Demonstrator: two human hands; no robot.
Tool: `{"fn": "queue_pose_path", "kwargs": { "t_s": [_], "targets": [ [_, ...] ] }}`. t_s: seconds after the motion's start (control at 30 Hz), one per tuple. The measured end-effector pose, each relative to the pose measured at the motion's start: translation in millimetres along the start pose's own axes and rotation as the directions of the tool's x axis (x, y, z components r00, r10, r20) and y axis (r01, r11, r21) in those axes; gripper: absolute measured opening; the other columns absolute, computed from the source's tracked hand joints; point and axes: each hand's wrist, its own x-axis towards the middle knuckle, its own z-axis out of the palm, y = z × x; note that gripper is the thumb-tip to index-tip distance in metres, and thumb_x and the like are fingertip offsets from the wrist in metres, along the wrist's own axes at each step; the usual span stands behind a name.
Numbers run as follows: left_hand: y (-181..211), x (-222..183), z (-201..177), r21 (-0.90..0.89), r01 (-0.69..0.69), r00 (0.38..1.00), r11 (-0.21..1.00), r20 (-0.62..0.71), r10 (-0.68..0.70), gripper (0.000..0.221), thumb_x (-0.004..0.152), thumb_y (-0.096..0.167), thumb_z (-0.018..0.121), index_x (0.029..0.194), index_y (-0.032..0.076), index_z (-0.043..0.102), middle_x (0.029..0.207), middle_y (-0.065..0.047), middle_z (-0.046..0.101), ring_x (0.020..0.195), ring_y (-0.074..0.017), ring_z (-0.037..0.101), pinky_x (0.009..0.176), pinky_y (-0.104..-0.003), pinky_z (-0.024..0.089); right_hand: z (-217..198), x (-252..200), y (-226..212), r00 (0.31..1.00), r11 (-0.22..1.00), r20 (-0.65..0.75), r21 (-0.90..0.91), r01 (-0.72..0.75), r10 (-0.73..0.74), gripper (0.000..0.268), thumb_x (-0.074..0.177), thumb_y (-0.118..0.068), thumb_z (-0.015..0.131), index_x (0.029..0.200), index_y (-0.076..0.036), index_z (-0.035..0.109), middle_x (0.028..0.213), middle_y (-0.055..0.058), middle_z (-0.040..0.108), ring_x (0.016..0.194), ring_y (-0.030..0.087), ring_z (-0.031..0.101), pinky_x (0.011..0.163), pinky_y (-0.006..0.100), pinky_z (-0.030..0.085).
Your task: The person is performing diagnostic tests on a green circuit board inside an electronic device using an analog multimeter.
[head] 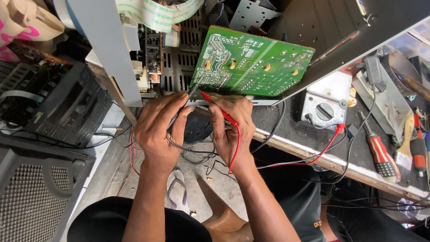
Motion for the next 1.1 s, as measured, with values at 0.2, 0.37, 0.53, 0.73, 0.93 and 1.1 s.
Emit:
{"fn": "queue_pose_path", "kwargs": {
  "t_s": [0.2, 0.37, 0.53, 0.73, 0.93, 1.1],
  "targets": [
    [1.2, 0.0, -0.5, 0.011, -0.015, 1.0, 1.0, 0.011, 0.014, 0.019, 0.097, 0.004, 0.078, 0.115, 0.002, 0.076, 0.111, -0.015, 0.077, 0.099, -0.0345, 0.074, 0.086, -0.045, 0.062, -1.5, 0.7, -0.6, 1.0, 1.0, 0.009, -0.003, 0.001, -0.001, 0.009, 0.098, -0.009, 0.072, 0.106, -0.006, 0.074, 0.1, 0.012, 0.076, 0.09, 0.031, 0.07, 0.091, 0.04, 0.05],
    [3.4, 1.6, -1.1, 0.026, -0.003, 1.0, 1.0, 0.023, 0.003, 0.019, 0.097, 0.004, 0.078, 0.116, 0.001, 0.076, 0.112, -0.015, 0.077, 0.1, -0.0337, 0.074, 0.087, -0.046, 0.062, -1.7, 2.3, -3.2, 1.0, 1.0, 0.006, -0.003, -0.01, 0.01, 0.008, 0.098, -0.011, 0.072, 0.104, -0.006, 0.074, 0.097, 0.011, 0.075, 0.088, 0.033, 0.07, 0.09, 0.04, 0.05],
    [3.0, 0.6, 0.5, 0.012, -0.008, 1.0, 1.0, 0.012, 0.008, 0.018, 0.098, 0.004, 0.077, 0.116, 0.0, 0.077, 0.111, -0.016, 0.077, 0.1, -0.0337, 0.074, 0.088, -0.046, 0.061, -1.2, 2.1, -3.2, 1.0, 1.0, -0.007, -0.011, -0.011, 0.011, 0.008, 0.098, -0.012, 0.071, 0.103, -0.006, 0.074, 0.097, 0.011, 0.076, 0.089, 0.033, 0.071, 0.091, 0.041, 0.051],
    [4.4, 0.0, 1.0, 0.024, -0.017, 1.0, 1.0, 0.021, 0.017, 0.017, 0.098, 0.001, 0.078, 0.115, -0.004, 0.077, 0.11, -0.018, 0.076, 0.098, -0.0356, 0.073, 0.088, -0.046, 0.061, 0.1, -0.3, 0.5, 1.0, 1.0, -0.028, 0.014, -0.008, 0.009, 0.009, 0.097, -0.011, 0.071, 0.105, -0.007, 0.075, 0.1, 0.01, 0.077, 0.092, 0.032, 0.073, 0.091, 0.04, 0.051],
    [3.8, 0.9, -0.1, 0.015, -0.014, 0.999, 1.0, 0.035, 0.013, 0.018, 0.099, -0.001, 0.078, 0.116, -0.005, 0.076, 0.111, -0.019, 0.076, 0.099, -0.0363, 0.073, 0.088, -0.047, 0.061, -0.8, 0.2, 1.4, 1.0, 1.0, -0.025, 0.015, -0.008, 0.008, 0.01, 0.097, -0.011, 0.072, 0.106, -0.006, 0.075, 0.101, 0.011, 0.077, 0.092, 0.033, 0.072, 0.091, 0.041, 0.051],
    [1.1, 1.0, 0.9, 0.044, -0.04, 0.999, 0.998, 0.007, 0.04, 0.018, 0.098, 0.001, 0.078, 0.115, -0.004, 0.077, 0.111, -0.018, 0.076, 0.098, -0.0341, 0.073, 0.088, -0.045, 0.061, -2.2, 2.4, -1.8, 1.0, 1.0, 0.001, 0.021, 0.002, -0.002, 0.009, 0.098, -0.01, 0.071, 0.104, -0.005, 0.074, 0.1, 0.01, 0.077, 0.092, 0.032, 0.073, 0.09, 0.04, 0.051]
  ]
}}
